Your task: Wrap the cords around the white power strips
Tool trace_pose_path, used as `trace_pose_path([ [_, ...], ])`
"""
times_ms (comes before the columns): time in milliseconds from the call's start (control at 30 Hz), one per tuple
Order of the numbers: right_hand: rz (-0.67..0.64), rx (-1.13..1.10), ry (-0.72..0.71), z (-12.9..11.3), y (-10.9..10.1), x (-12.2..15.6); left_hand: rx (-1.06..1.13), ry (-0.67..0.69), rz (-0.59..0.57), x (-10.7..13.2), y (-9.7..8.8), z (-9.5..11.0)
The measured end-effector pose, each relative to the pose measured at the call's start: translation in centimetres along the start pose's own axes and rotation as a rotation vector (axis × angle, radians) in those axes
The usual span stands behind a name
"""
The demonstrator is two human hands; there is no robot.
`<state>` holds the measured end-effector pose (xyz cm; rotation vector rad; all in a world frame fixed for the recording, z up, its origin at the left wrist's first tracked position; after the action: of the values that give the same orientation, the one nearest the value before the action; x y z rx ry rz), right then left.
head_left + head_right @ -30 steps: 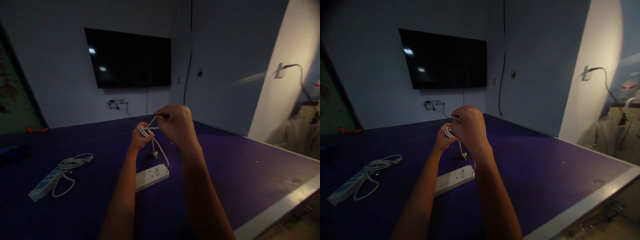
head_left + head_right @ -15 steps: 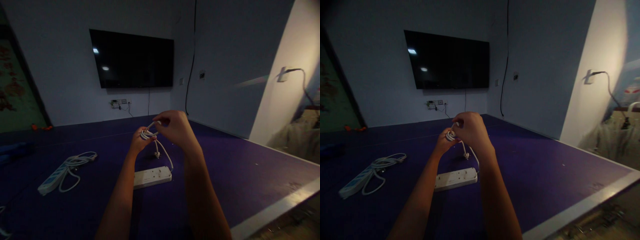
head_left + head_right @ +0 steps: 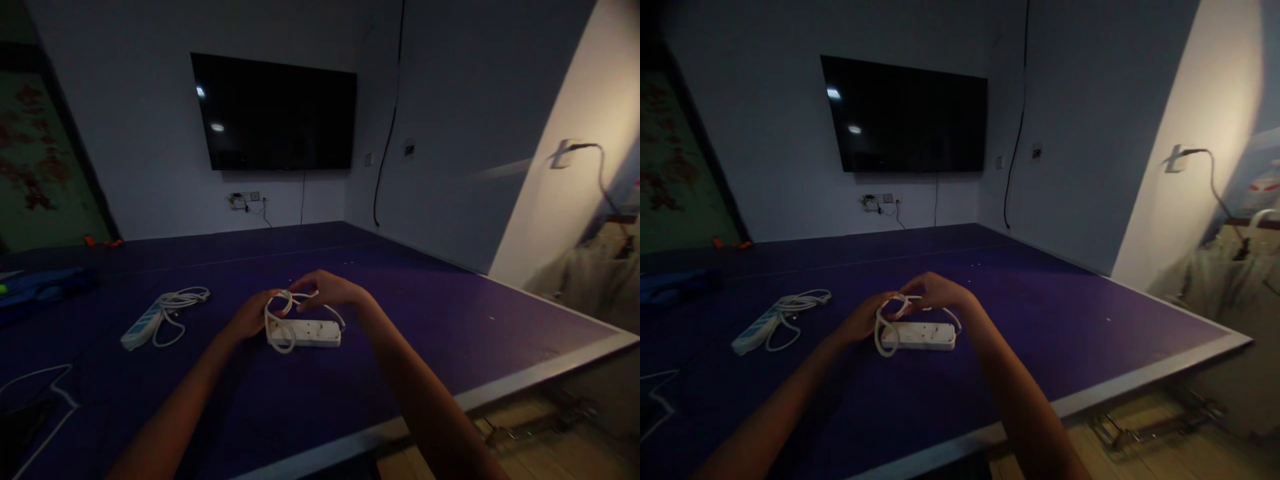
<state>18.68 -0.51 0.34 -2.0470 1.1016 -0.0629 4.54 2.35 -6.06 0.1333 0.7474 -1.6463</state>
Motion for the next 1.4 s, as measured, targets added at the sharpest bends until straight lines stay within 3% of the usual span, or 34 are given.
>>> trace_pose_path([
  [100, 0.179, 0.093, 0.104, 5.7, 0.1, 1.3, -0.251, 0.047, -0.146, 2.0, 0.1, -1.6],
  [167, 0.246, 0.073, 0.099, 8.4, 0.7, 2.1, -0.296, 0.042, -0.199, 2.6, -0.5, -2.3],
  [267, 0.498, 0.149, 0.121, 11.3, -0.1, 3.4, -0.356, 0.029, -0.178, 2.5, -1.8, -2.0],
  [333, 0.674, 0.23, 0.178, 12.7, -1.2, 4.4, -0.443, 0.052, -0.157, 2.3, -1.5, -0.6],
  [433, 0.797, 0.273, 0.292, 14.5, -2.3, 5.7, -0.622, 0.107, -0.237, 2.1, 1.8, 1.8],
  [500, 0.85, 0.303, 0.383, 15.8, -2.9, 6.8, -0.784, 0.074, -0.331, 2.1, 4.6, 2.1],
  [633, 0.887, 0.36, 0.516, 17.6, -3.7, 8.5, -0.968, 0.035, -0.511, 1.5, 8.5, 0.6],
  [733, 0.889, 0.399, 0.571, 18.2, -4.0, 9.1, -0.961, -0.055, -0.558, 1.0, 8.7, -1.5],
  [833, 0.879, 0.43, 0.602, 18.4, -4.1, 9.2, -0.971, -0.14, -0.45, 0.3, 7.0, -3.0],
  [933, 0.866, 0.452, 0.628, 18.5, -4.2, 9.2, -1.018, -0.27, -0.271, -0.1, 3.5, -4.6],
  [1100, 0.849, 0.469, 0.656, 18.7, -4.0, 9.1, -1.084, -0.574, 0.083, -0.1, -5.8, -7.5],
  [1233, 0.823, 0.487, 0.651, 18.8, -3.9, 8.6, -1.109, -0.674, 0.408, 0.6, -12.6, -8.4],
  [1300, 0.808, 0.5, 0.644, 18.8, -3.8, 8.3, -1.086, -0.665, 0.535, 1.3, -14.3, -8.5],
  [1400, 0.789, 0.52, 0.638, 18.8, -3.8, 8.0, -1.04, -0.585, 0.679, 2.2, -14.8, -8.0],
])
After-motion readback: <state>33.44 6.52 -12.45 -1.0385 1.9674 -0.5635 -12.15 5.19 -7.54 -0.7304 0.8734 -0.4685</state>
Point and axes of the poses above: each hand's wrist, its own x-axis away from the middle knuckle, its own y-axis out of the palm, z = x × y, the point moved 9 cm from there along -x, towards the middle knuckle, and after that the axes turned 5 degrees about z, right-handed, at the moved point
